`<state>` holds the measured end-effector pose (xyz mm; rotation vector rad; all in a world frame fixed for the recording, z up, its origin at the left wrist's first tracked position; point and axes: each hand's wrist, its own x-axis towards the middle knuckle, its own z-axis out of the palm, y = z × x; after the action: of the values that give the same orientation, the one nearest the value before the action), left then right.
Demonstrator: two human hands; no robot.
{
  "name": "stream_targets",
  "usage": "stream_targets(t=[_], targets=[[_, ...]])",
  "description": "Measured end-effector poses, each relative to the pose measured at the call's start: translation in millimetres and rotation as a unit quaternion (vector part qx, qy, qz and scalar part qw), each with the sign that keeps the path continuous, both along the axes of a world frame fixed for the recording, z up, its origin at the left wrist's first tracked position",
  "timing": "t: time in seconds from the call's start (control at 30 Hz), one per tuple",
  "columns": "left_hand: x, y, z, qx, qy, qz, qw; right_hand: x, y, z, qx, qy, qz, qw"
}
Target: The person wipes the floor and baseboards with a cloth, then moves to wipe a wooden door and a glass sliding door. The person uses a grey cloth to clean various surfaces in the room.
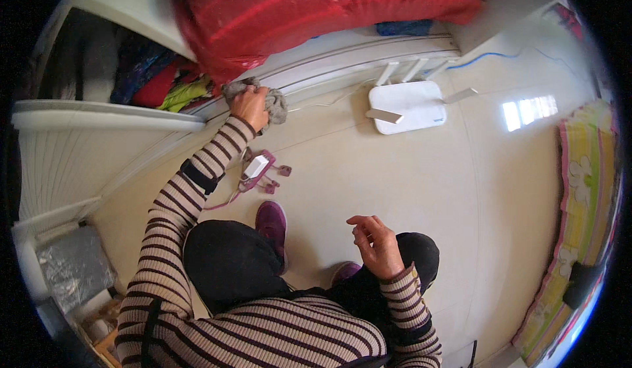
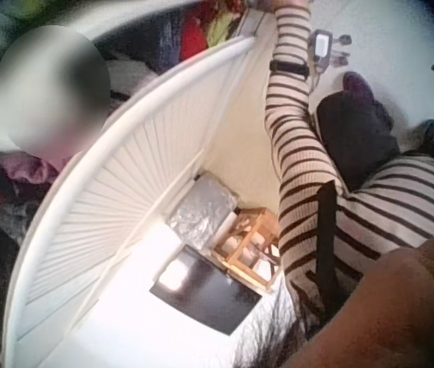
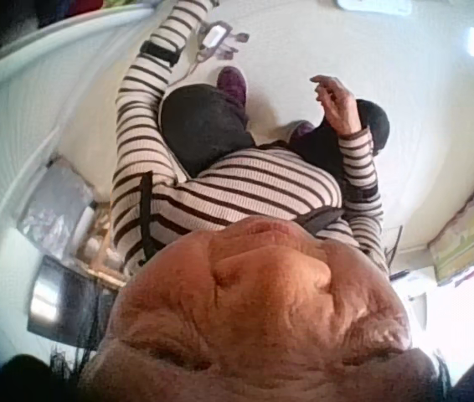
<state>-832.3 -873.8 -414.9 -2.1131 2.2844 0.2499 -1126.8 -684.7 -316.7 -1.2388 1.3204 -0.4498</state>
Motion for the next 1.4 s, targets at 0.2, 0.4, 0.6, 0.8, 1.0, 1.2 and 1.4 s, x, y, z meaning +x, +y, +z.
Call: stream_targets(t=[0.2, 0.4, 0.6, 0.8, 1.0, 1.2, 1.4], targets=[[-91.0, -56.7, -3.6, -0.017, 0.031, -0.107, 0.994, -19.8, 12.0, 4.9, 0.015, 0.034, -0.065, 0.997], [-155.5, -109.1, -8.0, -0.06, 0.029, -0.214, 0.975, -38.9, 29.3, 15.7, 0.073, 0.048, -0.184, 0.979], [-162.3, -125.1, -14.4, -0.051, 0.091, -0.228, 0.968, -27.3, 21.4, 19.0, 0.055, 0.039, -0.226, 0.972], [-98.1, -94.5, -8.1, 0.023, 0.049, -0.248, 0.967, -29.7, -8.1, 57.5, -0.012, 0.044, -0.263, 0.964], [-62.6, -82.9, 15.6, 0.097, 0.067, -0.175, 0.977, -33.7, -40.2, 112.3, -0.07, 0.101, -0.268, 0.956], [-87.0, -101.6, 12.4, 0.101, 0.24, -0.021, 0.965, -26.5, -45.4, 135.2, -0.058, 0.108, -0.265, 0.956], [-132.4, -105.8, -7.6, -0.044, 0.254, -0.057, 0.965, -42.9, -36.0, 122.0, -0.044, 0.089, -0.276, 0.956]])
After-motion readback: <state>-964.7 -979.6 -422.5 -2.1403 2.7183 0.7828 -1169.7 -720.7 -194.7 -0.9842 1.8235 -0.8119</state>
